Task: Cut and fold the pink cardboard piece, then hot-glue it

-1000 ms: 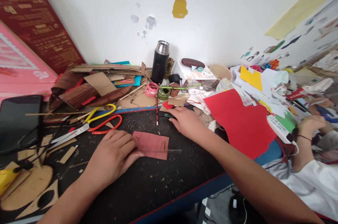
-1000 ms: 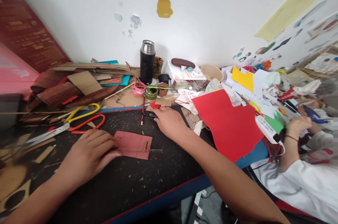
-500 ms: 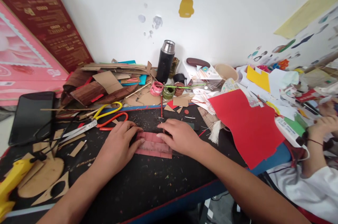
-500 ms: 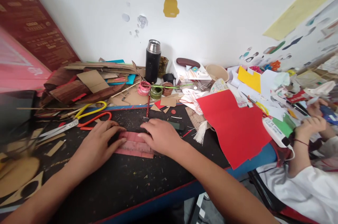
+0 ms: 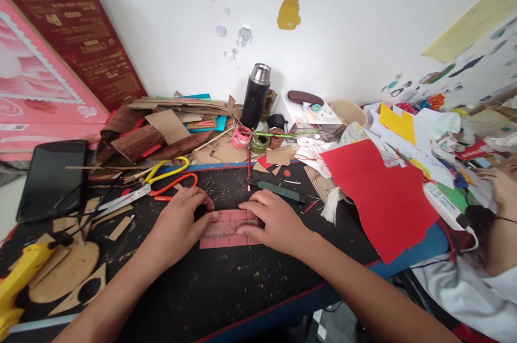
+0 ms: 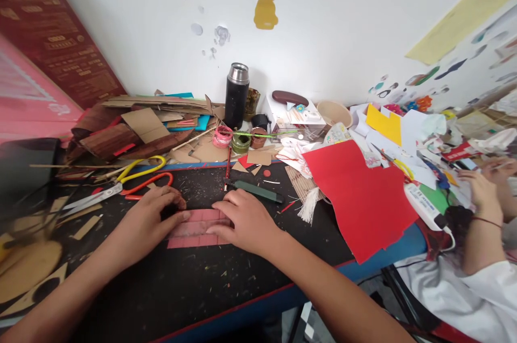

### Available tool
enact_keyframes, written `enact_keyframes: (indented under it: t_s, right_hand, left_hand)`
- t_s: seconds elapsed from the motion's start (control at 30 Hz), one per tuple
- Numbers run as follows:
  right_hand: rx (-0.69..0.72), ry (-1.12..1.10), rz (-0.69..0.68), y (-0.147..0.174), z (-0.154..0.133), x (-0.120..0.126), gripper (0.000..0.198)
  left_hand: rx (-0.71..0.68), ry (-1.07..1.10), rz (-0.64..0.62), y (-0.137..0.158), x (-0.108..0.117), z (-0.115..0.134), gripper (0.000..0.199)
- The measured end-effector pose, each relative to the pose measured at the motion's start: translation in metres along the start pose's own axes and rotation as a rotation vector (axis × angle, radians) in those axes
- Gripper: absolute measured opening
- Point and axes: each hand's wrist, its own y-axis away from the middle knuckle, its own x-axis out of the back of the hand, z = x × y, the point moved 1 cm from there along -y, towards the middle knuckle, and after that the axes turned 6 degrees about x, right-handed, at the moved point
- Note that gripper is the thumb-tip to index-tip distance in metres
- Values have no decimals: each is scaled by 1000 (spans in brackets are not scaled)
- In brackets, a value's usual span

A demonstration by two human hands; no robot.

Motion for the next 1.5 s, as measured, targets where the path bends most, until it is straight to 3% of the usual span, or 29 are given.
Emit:
enact_keyframes:
  t_s: [0.17, 0.27, 0.43, 0.6, 0.7, 0.8, 0.9, 0.97, 1.13, 1.27, 1.5]
  right_hand:
    - [1, -38, 70, -5, 8, -6, 50]
    - [-14, -49, 96, -7, 9, -8, 45]
    - [-62, -93, 119, -13, 11, -7, 35]
    - [-120, -223, 151, -17, 15, -6, 23]
    - [-167, -346, 174, -22, 16, -5, 20]
    - [-211, -472, 206, -29, 13, -4, 20]
    - [-259, -636, 220, -40, 10, -5, 25]
    - [-306, -830, 228, -49, 8, -7, 33]
    - [-400, -1203, 255, -74, 4, -15, 56]
    - [-448, -1314, 330, -90, 1, -19, 57]
    - [-459, -1348, 421, -84, 9, -26, 56]
  left_hand:
    - [213, 87, -169, 0, 13, 8, 29]
    - [270, 202, -132, -1, 23, 9, 35]
    - [359, 397, 183, -6, 50, 1, 37]
    - [408, 874, 806, -14, 76, -14, 34]
    - [369, 985, 895, -18, 77, -18, 38]
    - [389, 1008, 826, -17, 66, -14, 38]
    - [425, 996, 673, -12, 48, -3, 31]
    - [443, 979, 550, -9, 37, 4, 29]
    - [397, 981, 416, -8, 23, 13, 36]
    - [389, 1170, 364, -7, 22, 17, 52]
    - [587, 1230, 33, -1, 13, 18, 54]
